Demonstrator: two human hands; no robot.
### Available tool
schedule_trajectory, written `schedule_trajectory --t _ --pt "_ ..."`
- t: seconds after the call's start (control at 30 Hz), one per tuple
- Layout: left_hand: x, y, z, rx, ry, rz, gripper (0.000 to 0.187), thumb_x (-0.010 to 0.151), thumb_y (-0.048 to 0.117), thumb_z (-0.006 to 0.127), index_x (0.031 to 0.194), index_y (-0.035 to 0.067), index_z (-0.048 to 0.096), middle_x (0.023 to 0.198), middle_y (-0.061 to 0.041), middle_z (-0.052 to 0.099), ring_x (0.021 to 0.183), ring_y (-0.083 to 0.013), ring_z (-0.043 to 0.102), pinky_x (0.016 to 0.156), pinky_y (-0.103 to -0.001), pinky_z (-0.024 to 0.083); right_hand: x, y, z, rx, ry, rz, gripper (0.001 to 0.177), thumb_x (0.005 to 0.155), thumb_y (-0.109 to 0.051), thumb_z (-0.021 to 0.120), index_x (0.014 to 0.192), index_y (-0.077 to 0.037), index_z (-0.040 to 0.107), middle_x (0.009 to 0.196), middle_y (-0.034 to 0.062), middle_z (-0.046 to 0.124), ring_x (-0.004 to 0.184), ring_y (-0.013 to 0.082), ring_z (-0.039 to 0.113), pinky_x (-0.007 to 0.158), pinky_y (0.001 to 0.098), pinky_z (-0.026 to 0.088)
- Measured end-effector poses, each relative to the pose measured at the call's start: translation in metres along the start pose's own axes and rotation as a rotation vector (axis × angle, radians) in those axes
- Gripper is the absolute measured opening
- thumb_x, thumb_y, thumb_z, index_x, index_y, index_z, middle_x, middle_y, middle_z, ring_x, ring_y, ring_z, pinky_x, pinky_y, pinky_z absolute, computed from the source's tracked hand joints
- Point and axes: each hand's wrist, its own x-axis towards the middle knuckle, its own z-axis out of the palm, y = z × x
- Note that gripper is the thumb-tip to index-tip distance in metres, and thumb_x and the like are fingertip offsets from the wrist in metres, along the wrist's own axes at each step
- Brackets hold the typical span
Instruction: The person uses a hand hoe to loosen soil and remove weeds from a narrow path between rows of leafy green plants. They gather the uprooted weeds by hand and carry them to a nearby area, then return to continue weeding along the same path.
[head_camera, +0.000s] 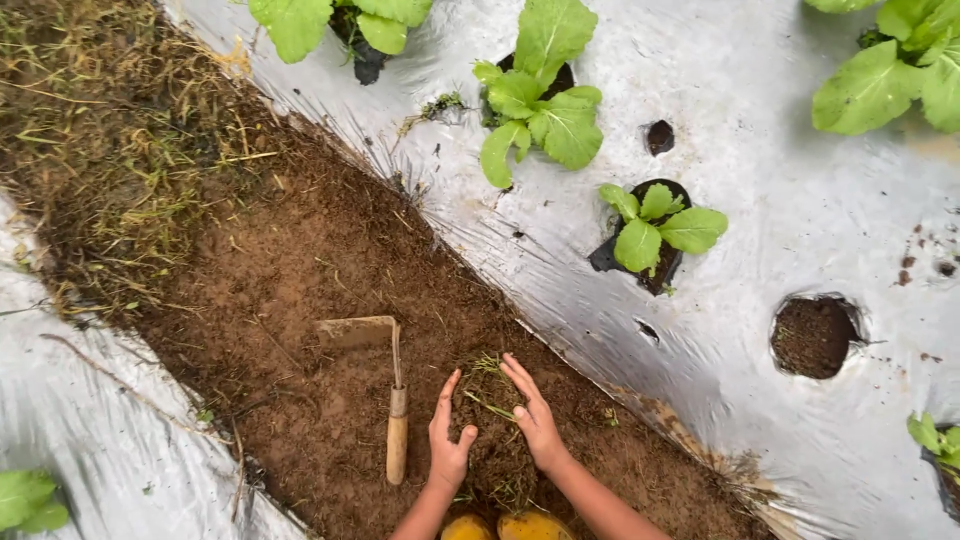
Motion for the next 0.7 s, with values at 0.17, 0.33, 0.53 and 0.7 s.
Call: schedule_trajectory --t 0.17,0.33,0.53,0.7 --pt "-0.001 -0.006 -0.006 -0.085 -0.024 -0.063 0.096 0.09 0.075 0.047 0.156 0.007 0.035 0.162 -0.017 0.041 0.152 -0.0343 0.036 0.124 -0.054 0.026 -0.001 0.01 0.007 0.021 0.001 0.066 0.082 0.097 -0.074 0.034 0.152 -0.015 0.044 0.166 0.015 0.033 0.153 0.035 0.032 0.121 0.0651 0.022" --pt "-0.001 -0.011 -0.009 -0.08 -0.023 -0.063 0.099 0.09 0.078 0.042 0.155 0.004 0.034 0.161 -0.02 0.04 0.152 -0.0349 0.036 0.125 -0.053 0.025 -0.002 0.021 0.012 0.053 -0.017 0.098 0.086 0.095 -0.074 0.034 0.152 -0.011 0.044 0.165 0.0179 0.033 0.153 0.0353 0.032 0.122 0.0627 0.022" --pt "-0.009 -0.046 -0.014 -0.197 -0.034 -0.178 0.1 0.088 0.077 0.043 0.157 0.006 0.032 0.165 -0.018 0.035 0.155 -0.0331 0.028 0.126 -0.052 0.018 -0.008 0.059 0.014 0.125 -0.046 0.337 0.094 0.088 -0.075 0.041 0.156 -0.009 0.035 0.168 0.0149 0.028 0.156 0.0322 0.026 0.125 0.0574 0.021" --pt "-0.028 -0.102 -0.015 -0.232 -0.025 -0.505 0.111 0.08 0.077 0.048 0.163 0.011 0.013 0.171 -0.012 0.016 0.158 -0.0297 0.014 0.126 -0.052 0.017 -0.005 0.095 0.011 0.158 -0.103 0.35 0.094 0.088 -0.072 0.045 0.158 -0.01 0.032 0.168 0.0168 0.028 0.155 0.0354 0.027 0.123 0.0615 0.022"
